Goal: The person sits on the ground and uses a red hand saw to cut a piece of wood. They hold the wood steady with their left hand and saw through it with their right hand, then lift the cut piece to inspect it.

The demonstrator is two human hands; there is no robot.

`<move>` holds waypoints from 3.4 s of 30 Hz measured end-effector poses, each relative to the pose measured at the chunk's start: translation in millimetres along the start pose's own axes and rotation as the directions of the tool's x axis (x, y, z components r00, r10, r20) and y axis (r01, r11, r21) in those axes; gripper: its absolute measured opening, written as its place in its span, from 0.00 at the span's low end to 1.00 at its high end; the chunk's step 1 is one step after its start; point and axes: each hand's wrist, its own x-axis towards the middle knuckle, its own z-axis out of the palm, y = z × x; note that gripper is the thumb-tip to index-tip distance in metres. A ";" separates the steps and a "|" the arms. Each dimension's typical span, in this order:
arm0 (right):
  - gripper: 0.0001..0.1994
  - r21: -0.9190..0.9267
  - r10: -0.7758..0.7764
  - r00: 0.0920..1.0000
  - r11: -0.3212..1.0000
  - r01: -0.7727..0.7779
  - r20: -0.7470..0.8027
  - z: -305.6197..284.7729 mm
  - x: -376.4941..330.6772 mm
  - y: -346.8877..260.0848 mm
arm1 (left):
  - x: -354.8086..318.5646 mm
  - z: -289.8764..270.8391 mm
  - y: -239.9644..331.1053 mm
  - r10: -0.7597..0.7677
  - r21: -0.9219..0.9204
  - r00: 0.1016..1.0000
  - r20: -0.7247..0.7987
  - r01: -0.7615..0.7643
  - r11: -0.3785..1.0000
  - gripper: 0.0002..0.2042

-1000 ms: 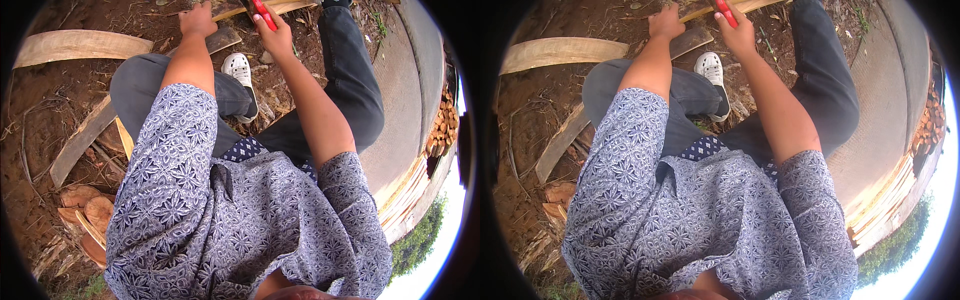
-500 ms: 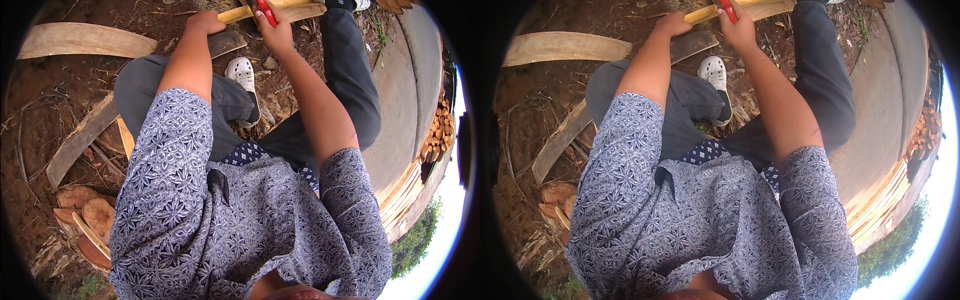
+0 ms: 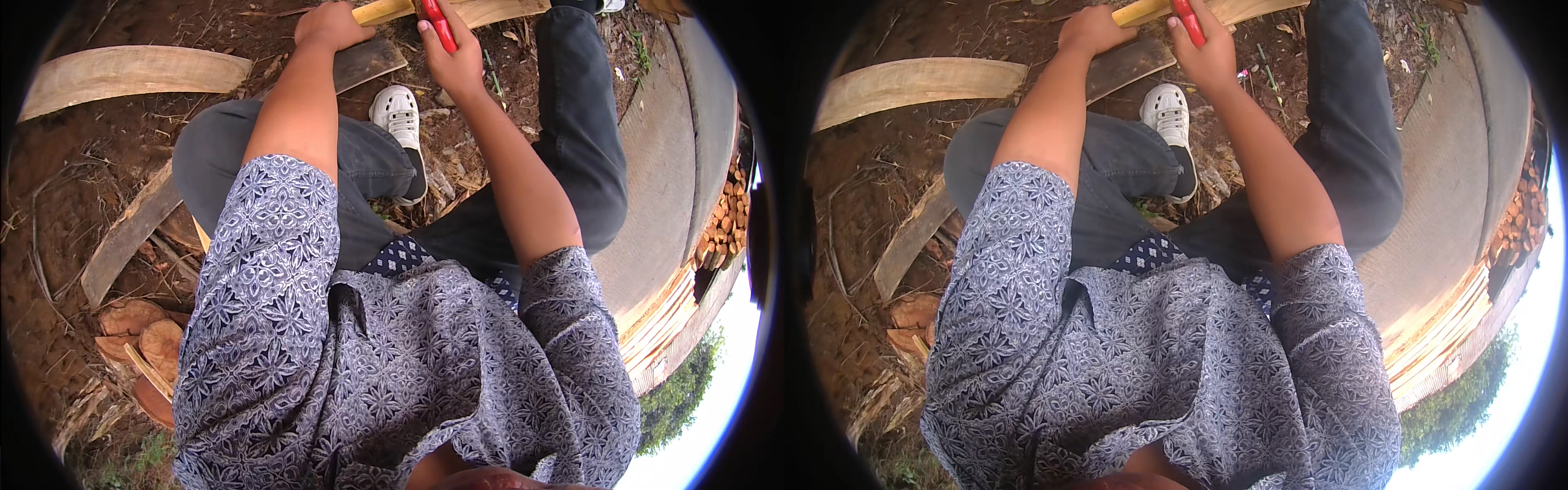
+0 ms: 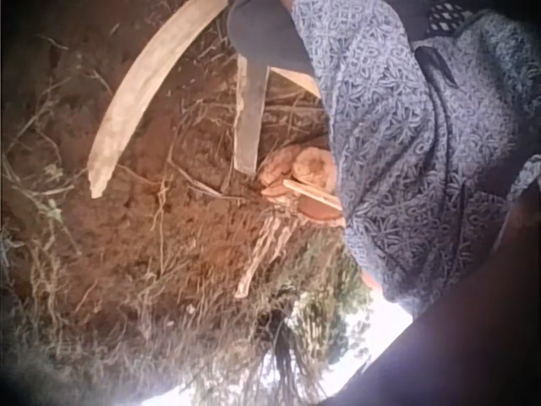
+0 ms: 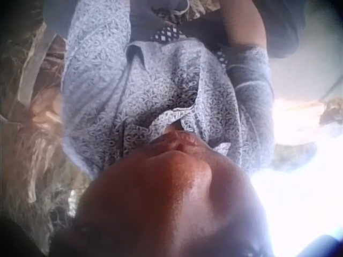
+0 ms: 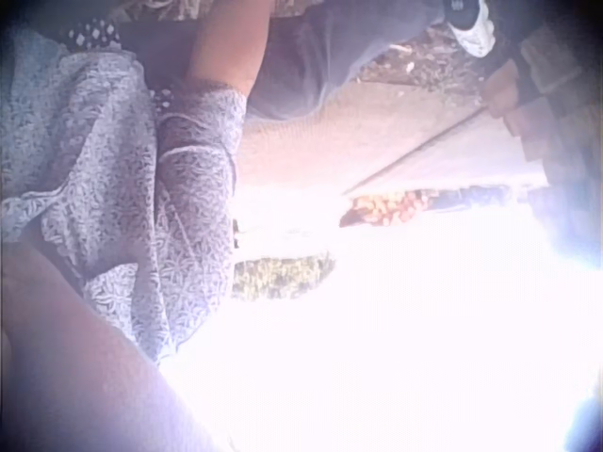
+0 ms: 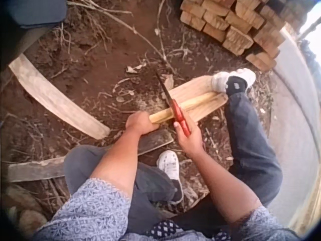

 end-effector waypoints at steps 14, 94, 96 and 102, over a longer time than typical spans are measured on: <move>0.30 -0.142 0.207 0.973 0.971 -0.191 0.106 -79.8 -119.9 -77.3 | 2.5 -11.4 -4.8 0.012 0.005 1.000 0.020 -0.013 1.000 0.29; 0.21 0.131 0.002 0.997 0.991 0.009 -0.077 14.1 34.1 -26.8 | 4.2 -21.0 8.2 -0.018 0.037 0.999 0.035 0.017 0.999 0.29; 0.20 0.141 0.063 0.994 0.989 -0.050 -0.093 11.3 36.5 -17.4 | 5.4 -22.5 6.5 -0.014 0.031 0.999 0.029 0.013 0.999 0.29; 0.27 0.129 0.295 0.939 0.939 -0.319 0.175 -72.7 -63.9 -84.5 | 2.5 -18.3 -2.1 -0.015 0.025 0.998 0.057 0.014 1.000 0.28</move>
